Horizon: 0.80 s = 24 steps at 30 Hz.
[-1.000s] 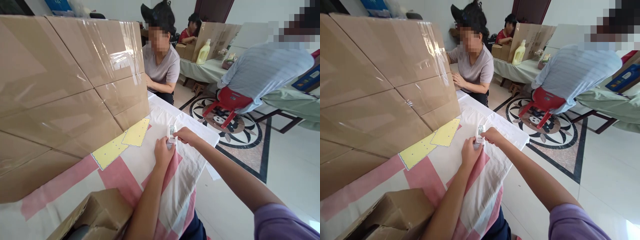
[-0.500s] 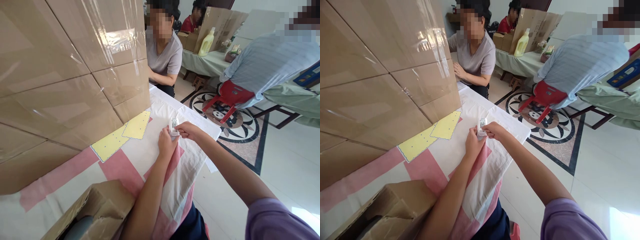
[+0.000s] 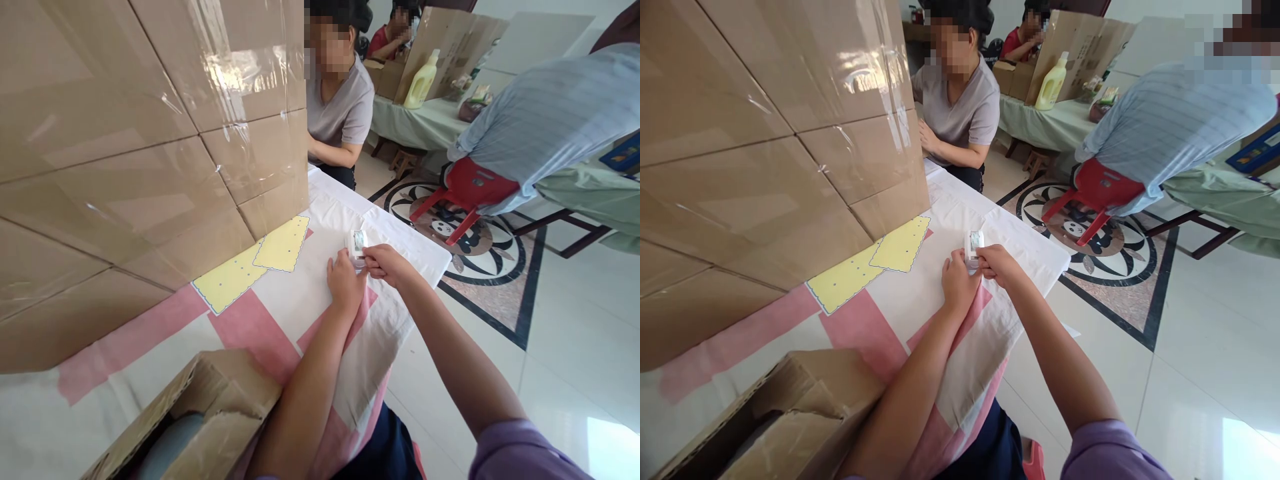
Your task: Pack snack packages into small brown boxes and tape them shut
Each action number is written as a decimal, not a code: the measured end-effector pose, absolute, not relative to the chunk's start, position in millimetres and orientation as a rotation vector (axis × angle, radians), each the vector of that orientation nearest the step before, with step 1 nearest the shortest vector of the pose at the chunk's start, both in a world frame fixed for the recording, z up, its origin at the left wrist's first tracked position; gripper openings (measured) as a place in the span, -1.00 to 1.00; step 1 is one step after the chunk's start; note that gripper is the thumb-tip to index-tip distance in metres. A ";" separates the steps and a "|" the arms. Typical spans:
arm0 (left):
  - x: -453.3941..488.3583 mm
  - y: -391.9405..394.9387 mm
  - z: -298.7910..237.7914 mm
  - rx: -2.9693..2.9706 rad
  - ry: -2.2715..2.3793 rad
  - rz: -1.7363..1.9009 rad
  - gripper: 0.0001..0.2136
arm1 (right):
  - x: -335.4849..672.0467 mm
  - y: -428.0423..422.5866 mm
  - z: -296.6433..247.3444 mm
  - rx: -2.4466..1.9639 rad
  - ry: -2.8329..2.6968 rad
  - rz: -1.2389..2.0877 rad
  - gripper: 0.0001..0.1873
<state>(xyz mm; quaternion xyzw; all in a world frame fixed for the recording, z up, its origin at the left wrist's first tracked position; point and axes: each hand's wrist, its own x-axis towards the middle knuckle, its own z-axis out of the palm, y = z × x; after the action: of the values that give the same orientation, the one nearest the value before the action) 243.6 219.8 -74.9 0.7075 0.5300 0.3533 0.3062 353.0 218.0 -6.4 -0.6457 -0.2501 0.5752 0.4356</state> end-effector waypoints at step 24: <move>245.4 218.8 -74.5 1.848 1.484 0.908 -0.65 | 338.4 186.3 -36.2 -1.482 -0.585 1.216 -0.69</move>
<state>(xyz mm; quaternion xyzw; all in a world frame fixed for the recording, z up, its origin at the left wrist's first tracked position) 245.4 218.8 -74.5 0.6953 0.5582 0.3415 0.2972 338.4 186.3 -36.2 -0.6232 -0.2460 0.5111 0.5385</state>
